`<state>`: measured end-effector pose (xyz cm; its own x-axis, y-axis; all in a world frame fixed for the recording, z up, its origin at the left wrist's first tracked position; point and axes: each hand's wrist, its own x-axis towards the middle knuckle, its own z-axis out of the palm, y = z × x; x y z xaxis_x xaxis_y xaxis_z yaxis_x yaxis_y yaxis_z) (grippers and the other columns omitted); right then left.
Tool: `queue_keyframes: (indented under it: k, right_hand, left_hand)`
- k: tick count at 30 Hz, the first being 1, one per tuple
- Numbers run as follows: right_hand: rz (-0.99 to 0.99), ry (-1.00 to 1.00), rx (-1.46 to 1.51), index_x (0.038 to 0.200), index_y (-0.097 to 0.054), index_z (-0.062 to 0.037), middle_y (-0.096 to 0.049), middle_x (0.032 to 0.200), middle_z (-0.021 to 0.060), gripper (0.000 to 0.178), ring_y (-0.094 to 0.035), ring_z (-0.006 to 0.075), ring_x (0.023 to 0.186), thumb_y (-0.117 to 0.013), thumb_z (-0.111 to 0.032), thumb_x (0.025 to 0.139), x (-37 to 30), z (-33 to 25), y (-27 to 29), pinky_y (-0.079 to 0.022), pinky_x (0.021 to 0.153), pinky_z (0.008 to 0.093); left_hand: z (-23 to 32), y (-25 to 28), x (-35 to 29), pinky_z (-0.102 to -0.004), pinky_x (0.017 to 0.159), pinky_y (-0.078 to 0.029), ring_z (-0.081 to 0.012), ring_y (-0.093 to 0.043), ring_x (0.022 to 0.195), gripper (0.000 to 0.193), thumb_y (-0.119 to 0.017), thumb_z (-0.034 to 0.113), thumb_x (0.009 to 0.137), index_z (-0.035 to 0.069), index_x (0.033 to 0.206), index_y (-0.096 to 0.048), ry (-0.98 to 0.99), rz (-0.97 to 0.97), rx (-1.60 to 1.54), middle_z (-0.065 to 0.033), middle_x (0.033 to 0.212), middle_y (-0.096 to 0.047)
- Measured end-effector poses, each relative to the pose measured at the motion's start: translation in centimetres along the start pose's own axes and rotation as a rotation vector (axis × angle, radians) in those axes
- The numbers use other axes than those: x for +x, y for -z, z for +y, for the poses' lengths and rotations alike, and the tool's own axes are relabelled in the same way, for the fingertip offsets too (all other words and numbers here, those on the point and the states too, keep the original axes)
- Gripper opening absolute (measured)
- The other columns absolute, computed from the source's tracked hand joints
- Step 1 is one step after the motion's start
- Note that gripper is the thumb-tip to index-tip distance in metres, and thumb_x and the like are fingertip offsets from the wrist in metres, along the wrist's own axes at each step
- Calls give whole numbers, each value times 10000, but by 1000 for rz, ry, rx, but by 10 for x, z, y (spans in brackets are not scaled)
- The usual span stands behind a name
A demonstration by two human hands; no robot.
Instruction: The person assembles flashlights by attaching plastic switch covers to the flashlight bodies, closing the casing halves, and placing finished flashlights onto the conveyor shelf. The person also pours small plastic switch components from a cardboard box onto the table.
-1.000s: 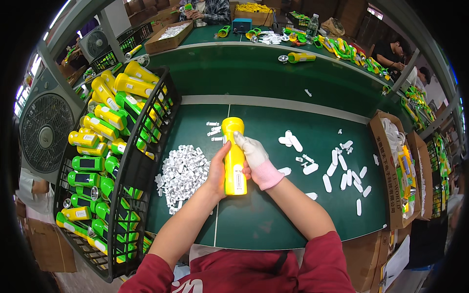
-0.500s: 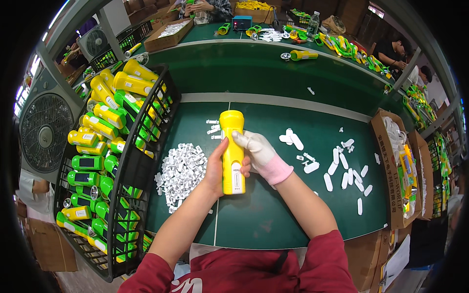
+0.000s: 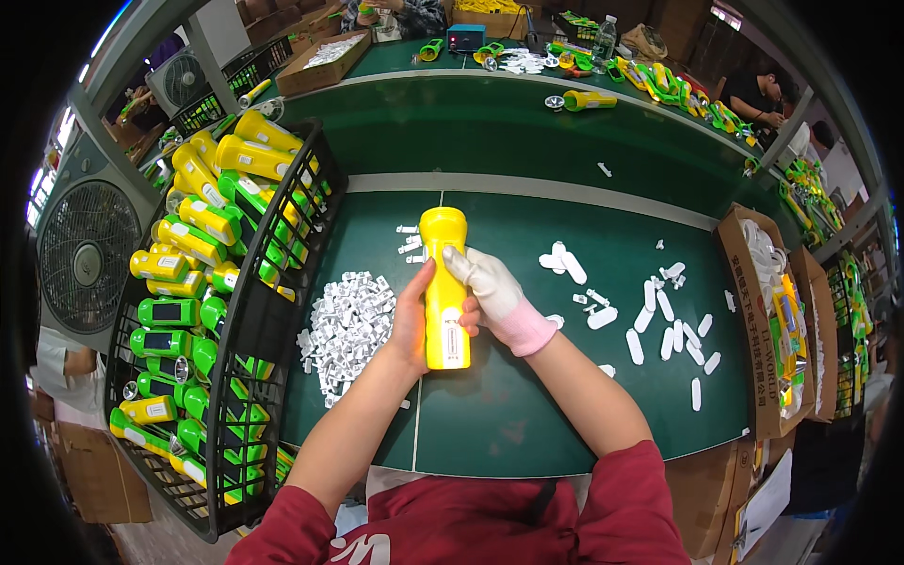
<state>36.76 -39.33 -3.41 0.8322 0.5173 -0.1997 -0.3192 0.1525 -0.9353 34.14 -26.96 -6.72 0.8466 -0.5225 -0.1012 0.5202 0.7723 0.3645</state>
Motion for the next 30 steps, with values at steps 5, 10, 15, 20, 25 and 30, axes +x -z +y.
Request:
queue_keyframes:
  k: [5, 10, 15, 20, 25, 30]
  right_hand:
    - [62, 28, -173, 951, -521, -57, -538, 700, 22, 421, -446, 35, 430, -459, -467, 883, 0, -4, -5, -337, 371, 163]
    - [197, 166, -255, 916, -525, -49, -546, 678, 16, 419, -446, 39, 414, -433, -458, 894, -1, -1, -12, -348, 379, 172]
    - [176, 41, -159, 878, -523, -44, -540, 637, 23, 452, -418, 57, 342, -431, -486, 886, -1, -1, -5, -323, 311, 177]
    - [214, -25, -65, 874, -528, -50, -522, 612, 19, 463, -386, 57, 316, -450, -507, 871, 2, 3, -5, -288, 278, 181]
    - [249, -10, 38, 873, -528, -63, -498, 588, 9, 449, -369, 55, 308, -466, -507, 863, 11, 18, 5, -279, 275, 182]
    - [182, -57, 120, 919, -532, -72, -543, 650, -13, 316, -427, 24, 370, -483, -384, 904, 7, 14, 2, -336, 335, 153]
  left_hand:
    - [-3, 0, 1, -309, 533, -465, -186, -529, 543, 401, -374, 475, 897, 103, 1008, -475, -63, 54, 89, -92, 693, -518]
    - [-9, -8, -2, -282, 512, -480, -166, -551, 508, 407, -379, 460, 904, 66, 928, -475, -153, 128, 229, -67, 629, -530]
    - [-10, -5, -1, -285, 530, -480, -164, -551, 529, 387, -372, 447, 909, 73, 925, -471, -102, 72, 198, -72, 661, -533]
    - [-11, -4, 1, -301, 530, -461, -184, -528, 539, 397, -370, 456, 901, 77, 953, -477, -65, 107, 169, -79, 672, -510]
    - [-9, -8, 1, -284, 514, -451, -164, -531, 529, 401, -404, 473, 889, 78, 901, -476, -31, 131, 155, -60, 646, -508]
    - [-7, 0, 1, -301, 531, -467, -186, -537, 543, 397, -381, 460, 896, 80, 971, -469, 3, 96, 115, -82, 676, -514]
